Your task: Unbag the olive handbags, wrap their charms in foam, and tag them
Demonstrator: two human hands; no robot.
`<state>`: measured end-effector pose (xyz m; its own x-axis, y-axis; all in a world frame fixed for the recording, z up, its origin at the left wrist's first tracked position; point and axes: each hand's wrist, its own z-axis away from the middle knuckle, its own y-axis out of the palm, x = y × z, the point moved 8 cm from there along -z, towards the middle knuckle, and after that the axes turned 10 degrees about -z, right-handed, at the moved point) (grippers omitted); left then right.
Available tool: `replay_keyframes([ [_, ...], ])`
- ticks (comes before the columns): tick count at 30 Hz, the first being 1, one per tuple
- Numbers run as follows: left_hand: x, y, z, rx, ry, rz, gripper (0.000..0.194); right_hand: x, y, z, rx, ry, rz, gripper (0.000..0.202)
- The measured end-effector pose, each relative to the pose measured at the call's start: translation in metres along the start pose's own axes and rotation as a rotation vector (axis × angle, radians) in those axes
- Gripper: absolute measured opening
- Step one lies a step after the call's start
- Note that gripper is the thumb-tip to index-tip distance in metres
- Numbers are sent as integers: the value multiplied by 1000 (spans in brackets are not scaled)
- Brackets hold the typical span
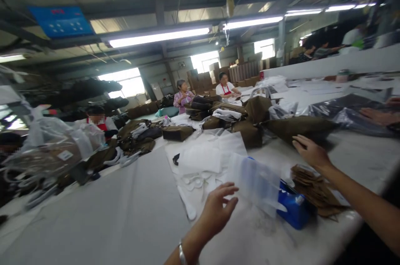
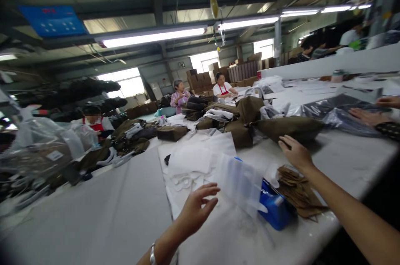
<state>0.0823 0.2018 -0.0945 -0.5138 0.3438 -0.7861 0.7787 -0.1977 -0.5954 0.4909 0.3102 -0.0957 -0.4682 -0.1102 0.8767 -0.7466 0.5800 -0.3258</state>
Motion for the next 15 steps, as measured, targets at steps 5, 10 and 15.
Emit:
replay_keyframes([
  [5,98,-27,29,-13,-247,151,26,88,68,-1,194,-126,-108,40],
  [10,152,-16,29,14,-324,314,35,168,244,30,752,-47,-298,28],
  [15,176,5,28,52,-398,511,38,178,421,38,843,230,-461,26],
])
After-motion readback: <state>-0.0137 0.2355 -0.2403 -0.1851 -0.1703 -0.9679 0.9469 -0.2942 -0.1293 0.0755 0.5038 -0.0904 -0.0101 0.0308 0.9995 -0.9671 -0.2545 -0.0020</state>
